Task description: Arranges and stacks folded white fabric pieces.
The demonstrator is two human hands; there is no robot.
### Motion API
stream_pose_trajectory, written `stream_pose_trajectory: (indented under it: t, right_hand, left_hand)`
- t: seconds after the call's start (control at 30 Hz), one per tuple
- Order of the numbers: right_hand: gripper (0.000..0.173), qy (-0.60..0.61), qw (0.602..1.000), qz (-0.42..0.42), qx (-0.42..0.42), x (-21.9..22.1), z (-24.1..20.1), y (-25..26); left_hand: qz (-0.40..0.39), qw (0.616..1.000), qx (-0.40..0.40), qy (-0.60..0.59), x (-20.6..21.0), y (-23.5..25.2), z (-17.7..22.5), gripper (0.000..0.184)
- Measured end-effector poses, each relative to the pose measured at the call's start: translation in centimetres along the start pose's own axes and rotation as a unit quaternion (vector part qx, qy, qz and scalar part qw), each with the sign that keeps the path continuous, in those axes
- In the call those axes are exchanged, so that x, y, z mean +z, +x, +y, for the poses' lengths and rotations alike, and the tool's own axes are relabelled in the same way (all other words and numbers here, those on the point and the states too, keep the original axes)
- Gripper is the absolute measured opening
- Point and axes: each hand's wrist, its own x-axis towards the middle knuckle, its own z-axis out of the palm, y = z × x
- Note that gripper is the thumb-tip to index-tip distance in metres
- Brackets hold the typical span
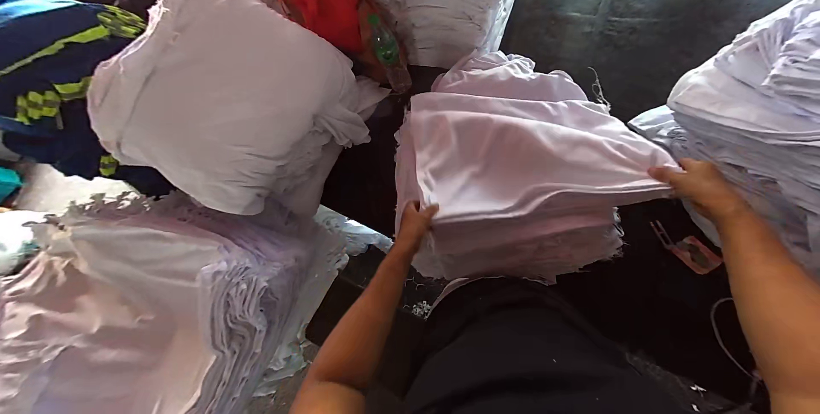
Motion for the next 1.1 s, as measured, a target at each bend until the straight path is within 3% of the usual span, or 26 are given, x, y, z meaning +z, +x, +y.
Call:
stream_pose_trajectory:
  t: [0.13, 0.23, 0.3, 0.37, 0.4, 0.53, 0.63, 0.77, 1.0, 1.1]
  right_hand:
    - [0.052, -0.036, 0.995, -0.046, 0.083, 1.0, 1.0, -0.1]
    - [0.046, -0.042, 0.992, -0.105, 0.059, 0.2, -1.6, -0.7]
    - [0.035, 0.122, 0.987, -0.102, -0.013, -0.5, -4.1, -1.5]
    - [0.029, 0.344, 0.933, -0.097, -0.039, 0.2, -5.2, -2.0]
    - [0.034, 0.388, 0.916, -0.103, -0.031, 1.2, -4.8, -2.1]
    - [0.050, 0.178, 0.976, -0.114, 0.050, 6.7, 0.2, -1.0]
    - [0.049, 0.217, 0.961, -0.135, 0.107, 7.9, 1.2, -0.4]
    - [0.044, 0.280, 0.946, -0.125, 0.107, 7.5, 0.4, -0.5]
    - [0.039, 0.279, 0.952, -0.117, 0.045, 6.9, -0.8, 0.0]
    - [0.042, 0.305, 0.940, -0.138, 0.061, 6.7, -1.3, -0.1]
  left_hand:
    - [0.009, 0.993, -0.079, -0.083, 1.4, -3.5, -3.4, 0.043]
    - [-0.001, 0.997, -0.064, 0.030, 1.4, -4.0, -4.5, 0.043]
    - [0.023, 0.992, -0.029, 0.117, 1.5, -4.2, -4.4, 0.046]
    - [0.035, 0.990, -0.019, 0.132, 1.9, -4.8, -4.0, 0.045]
    - [0.031, 0.993, -0.031, 0.113, 2.1, -5.1, -3.9, 0.047]
    - [0.006, 0.992, -0.108, -0.067, 2.2, -5.8, -3.3, 0.050]
    - [0.019, 0.974, -0.142, -0.177, 2.8, -5.7, -3.4, 0.049]
    - [0.015, 0.971, -0.143, -0.191, 2.7, -5.6, -3.1, 0.046]
    - [0.002, 0.976, -0.107, -0.191, 2.6, -6.1, -1.2, 0.040]
    - [-0.003, 0.991, -0.015, -0.133, 1.8, -5.9, 0.8, 0.037]
